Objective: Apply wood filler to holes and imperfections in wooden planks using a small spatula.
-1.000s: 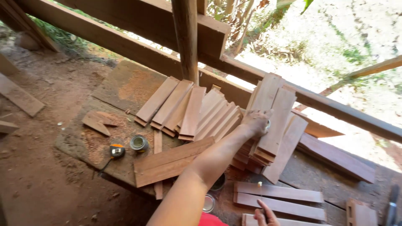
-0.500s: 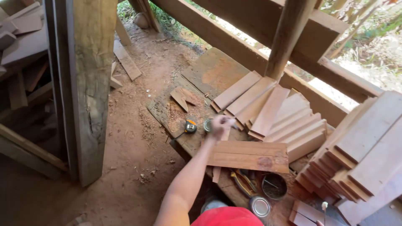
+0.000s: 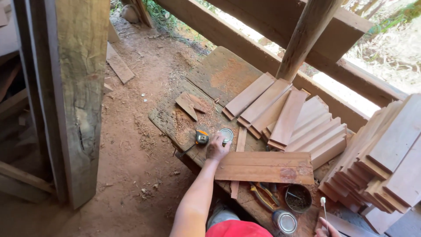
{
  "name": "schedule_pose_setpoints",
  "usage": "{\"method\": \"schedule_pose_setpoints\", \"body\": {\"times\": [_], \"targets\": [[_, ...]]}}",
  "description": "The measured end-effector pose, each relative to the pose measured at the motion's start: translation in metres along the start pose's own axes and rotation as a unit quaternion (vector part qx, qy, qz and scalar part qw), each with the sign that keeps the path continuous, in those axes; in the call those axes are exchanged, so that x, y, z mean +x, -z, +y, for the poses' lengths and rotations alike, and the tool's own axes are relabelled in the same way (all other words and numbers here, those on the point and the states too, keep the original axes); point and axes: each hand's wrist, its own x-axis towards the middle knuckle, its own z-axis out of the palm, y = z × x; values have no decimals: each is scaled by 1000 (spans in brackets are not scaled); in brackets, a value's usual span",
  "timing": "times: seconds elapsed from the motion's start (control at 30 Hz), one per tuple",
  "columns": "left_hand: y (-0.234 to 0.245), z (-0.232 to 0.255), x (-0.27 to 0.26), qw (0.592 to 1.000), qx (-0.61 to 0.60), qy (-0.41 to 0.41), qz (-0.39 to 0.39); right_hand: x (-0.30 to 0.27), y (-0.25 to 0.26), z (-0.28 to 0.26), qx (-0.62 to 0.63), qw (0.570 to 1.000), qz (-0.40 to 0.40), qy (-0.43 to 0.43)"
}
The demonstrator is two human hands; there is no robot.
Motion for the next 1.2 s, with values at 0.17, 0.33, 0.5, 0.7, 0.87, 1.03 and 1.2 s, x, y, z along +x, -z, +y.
{"method": "schedule_pose_setpoints", "body": {"times": [0.17, 0.33, 0.5, 0.7, 0.87, 1.03, 1.2], "targets": [[10, 1, 0, 995, 90, -19, -24, -20, -4, 30, 80, 992, -72, 59], [18, 43, 28, 995, 82, -11, -56, -143, -95, -160, -41, 984, 174, 20], [-31, 14, 55, 973, 178, -29, -143, -173, -129, -251, -32, 986, 159, -34], [-36, 23, 54, 944, 233, 39, -231, -190, -118, -255, -41, 980, 183, -63], [-37, 13, 54, 944, 212, 72, -242, -205, -124, -274, -51, 973, 215, -63], [-31, 17, 55, 953, 175, 74, -236, -217, -127, -302, -53, 973, 210, -74], [-2, 74, 46, 989, 102, -20, -108, -208, -125, -331, -67, 987, 145, 25]]}}
